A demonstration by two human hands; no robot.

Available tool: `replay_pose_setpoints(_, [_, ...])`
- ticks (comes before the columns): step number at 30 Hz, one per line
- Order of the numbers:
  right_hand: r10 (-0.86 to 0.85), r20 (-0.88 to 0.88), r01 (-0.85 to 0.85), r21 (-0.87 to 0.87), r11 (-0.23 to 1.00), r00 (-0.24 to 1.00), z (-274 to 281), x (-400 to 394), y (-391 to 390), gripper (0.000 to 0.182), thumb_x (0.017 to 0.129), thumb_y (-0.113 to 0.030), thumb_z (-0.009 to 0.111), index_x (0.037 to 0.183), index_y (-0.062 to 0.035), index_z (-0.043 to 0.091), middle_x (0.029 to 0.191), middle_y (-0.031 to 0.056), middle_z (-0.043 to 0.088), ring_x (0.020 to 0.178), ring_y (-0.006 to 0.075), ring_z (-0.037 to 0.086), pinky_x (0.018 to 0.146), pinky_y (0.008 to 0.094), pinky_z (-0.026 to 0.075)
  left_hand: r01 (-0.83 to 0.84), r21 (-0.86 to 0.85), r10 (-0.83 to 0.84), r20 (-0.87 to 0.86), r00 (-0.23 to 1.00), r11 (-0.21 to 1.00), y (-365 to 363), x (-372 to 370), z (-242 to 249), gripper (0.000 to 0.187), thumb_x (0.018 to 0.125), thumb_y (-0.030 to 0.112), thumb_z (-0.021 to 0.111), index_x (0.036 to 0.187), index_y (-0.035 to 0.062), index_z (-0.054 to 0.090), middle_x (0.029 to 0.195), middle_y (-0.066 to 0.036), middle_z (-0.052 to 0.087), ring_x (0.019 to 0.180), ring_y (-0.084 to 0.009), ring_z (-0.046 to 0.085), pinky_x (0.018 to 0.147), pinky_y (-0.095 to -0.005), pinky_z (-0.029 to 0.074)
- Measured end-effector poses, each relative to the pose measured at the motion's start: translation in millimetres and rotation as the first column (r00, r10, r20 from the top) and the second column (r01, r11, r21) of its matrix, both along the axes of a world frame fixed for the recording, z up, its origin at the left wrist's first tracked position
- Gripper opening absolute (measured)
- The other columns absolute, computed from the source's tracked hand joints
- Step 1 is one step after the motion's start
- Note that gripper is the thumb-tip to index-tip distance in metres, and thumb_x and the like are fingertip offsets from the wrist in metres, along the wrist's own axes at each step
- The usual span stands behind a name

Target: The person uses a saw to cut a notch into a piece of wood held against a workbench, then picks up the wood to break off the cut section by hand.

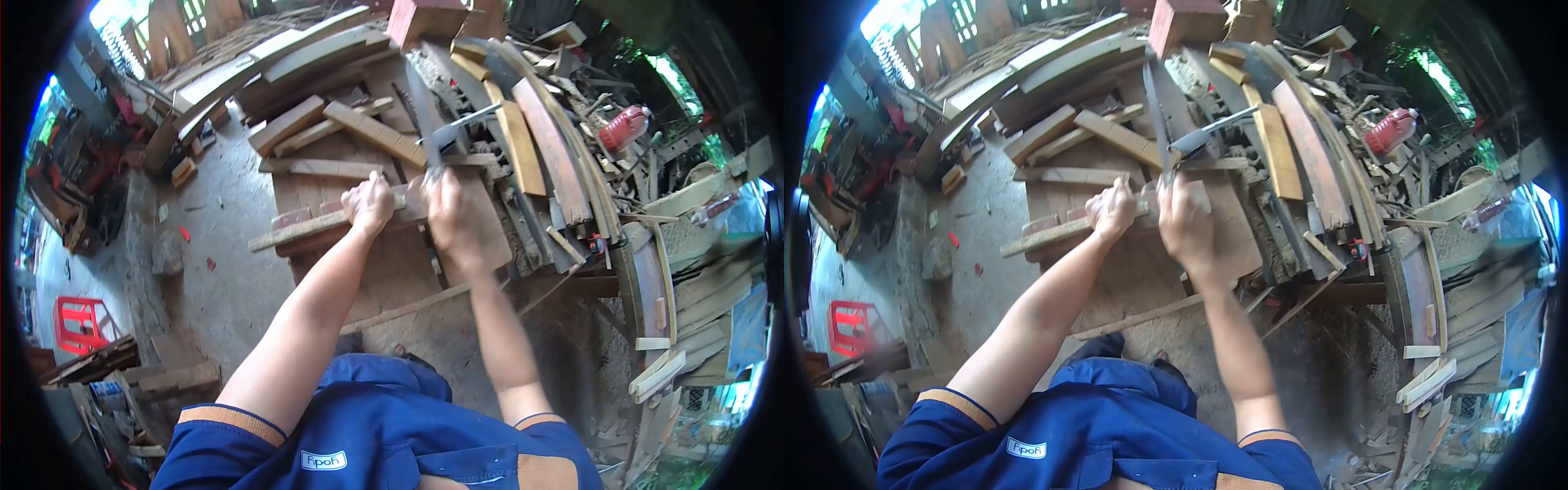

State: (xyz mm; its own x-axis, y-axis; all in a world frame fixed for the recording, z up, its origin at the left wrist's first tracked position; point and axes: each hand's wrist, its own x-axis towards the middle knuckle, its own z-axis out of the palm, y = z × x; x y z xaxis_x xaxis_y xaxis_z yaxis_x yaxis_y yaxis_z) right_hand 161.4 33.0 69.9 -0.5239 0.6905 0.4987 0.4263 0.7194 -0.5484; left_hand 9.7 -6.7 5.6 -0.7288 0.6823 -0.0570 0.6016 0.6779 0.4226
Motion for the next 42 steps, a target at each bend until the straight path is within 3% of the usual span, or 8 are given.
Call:
replay_pose_setpoints(3, [-0.107,0.218,0.164,-0.262,0.951,0.97,-48,10,-27,0.037,0.099,-0.031,0.043,0.122,-0.0023,0.052,0.075,0.0273,0.066,0.072,0.0461,0.065,0.064,0.0581,0.051,0.006,-0.001,-0.006,-0.019,1.0,1.0,0,0,-2,0.036,0.098,0.031,0.035,0.099,0.0088,0.064,0.088,-0.019,0.071,0.088,-0.0367,0.069,0.08,-0.049,0.046])
replay_pose_setpoints(12, [-0.143,0.468,0.172,-0.021,0.985,0.872,-92,37,-47,0.054,0.093,-0.023,0.046,0.146,-0.0166,0.035,0.064,0.0207,0.066,0.061,0.04,0.067,0.056,0.0523,0.053,0.03,-0.016,-0.031,-0.048,0.998,0.999,0,-2,-4,0.045,0.099,0.043,0.034,0.105,0.0102,0.064,0.095,-0.019,0.071,0.095,-0.0356,0.068,0.084,-0.0484,0.047])
replay_pose_setpoints(18, [-0.134,0.447,0.171,-0.042,0.984,0.884,-91,38,-50,0.06,0.092,-0.021,0.047,0.15,-0.018,0.03,0.065,0.02,0.067,0.062,0.0382,0.068,0.057,0.0508,0.055,0.055,-0.08,-0.049,0.083,0.995,0.995,3,-10,4,0.068,0.098,0.06,0.02,0.12,0.0131,0.063,0.117,-0.02,0.065,0.112,-0.0389,0.06,0.097,-0.0508,0.042])
replay_pose_setpoints(22, [-0.116,0.479,0.171,-0.072,0.983,0.87,-90,39,-50,0.058,0.093,-0.022,0.045,0.15,-0.0178,0.03,0.07,0.0208,0.068,0.066,0.0387,0.069,0.06,0.0506,0.055,0.302,0.108,-0.299,-0.042,0.953,0.947,-1,-45,-26,0.053,0.101,0.049,0.026,0.122,0.0147,0.06,0.127,-0.02,0.057,0.118,-0.0369,0.053,0.1,-0.0457,0.043])
replay_pose_setpoints(24, [-0.105,0.443,0.165,-0.1,0.981,0.891,-93,39,-48,0.058,0.095,-0.026,0.045,0.15,-0.0218,0.028,0.069,0.0222,0.068,0.067,0.0412,0.068,0.062,0.0543,0.054,0.524,0.062,-0.466,-0.378,0.8,0.849,-28,-49,-17,0.043,0.1,0.044,0.035,0.118,0.0138,0.06,0.119,-0.018,0.058,0.108,-0.0375,0.054,0.094,-0.0454,0.045])
replay_pose_setpoints(26, [-0.094,0.436,0.148,-0.091,0.985,0.895,-95,41,-46,0.057,0.095,-0.026,0.045,0.149,-0.0211,0.029,0.069,0.0218,0.067,0.066,0.0405,0.068,0.061,0.0536,0.054,0.362,0.169,-0.282,-0.366,0.887,0.917,-51,-43,-13,0.035,0.099,0.039,0.041,0.11,0.0134,0.062,0.106,-0.015,0.055,0.102,-0.0347,0.054,0.088,-0.0445,0.046])
replay_pose_setpoints(30, [-0.106,0.431,0.128,-0.023,0.991,0.896,-95,44,-46,0.053,0.095,-0.026,0.045,0.147,-0.0172,0.035,0.068,0.0196,0.068,0.065,0.0369,0.069,0.059,0.0494,0.055,0.283,0.15,-0.206,-0.39,0.898,0.947,-94,-38,-17,0.03,0.097,0.037,0.047,0.108,0.0141,0.062,0.104,-0.014,0.053,0.098,-0.0332,0.054,0.083,-0.0452,0.045])
replay_pose_setpoints(42, [-0.194,0.441,0.198,0.037,0.98,0.876,-98,38,-50,0.05,0.096,-0.028,0.047,0.144,-0.0182,0.037,0.061,0.0182,0.065,0.059,0.0374,0.067,0.052,0.05,0.053,0.37,0.252,-0.206,-0.501,0.84,0.894,-109,-29,-12,0.018,0.093,0.031,0.053,0.105,0.0211,0.062,0.099,-0.006,0.053,0.095,-0.0265,0.053,0.078,-0.042,0.041])
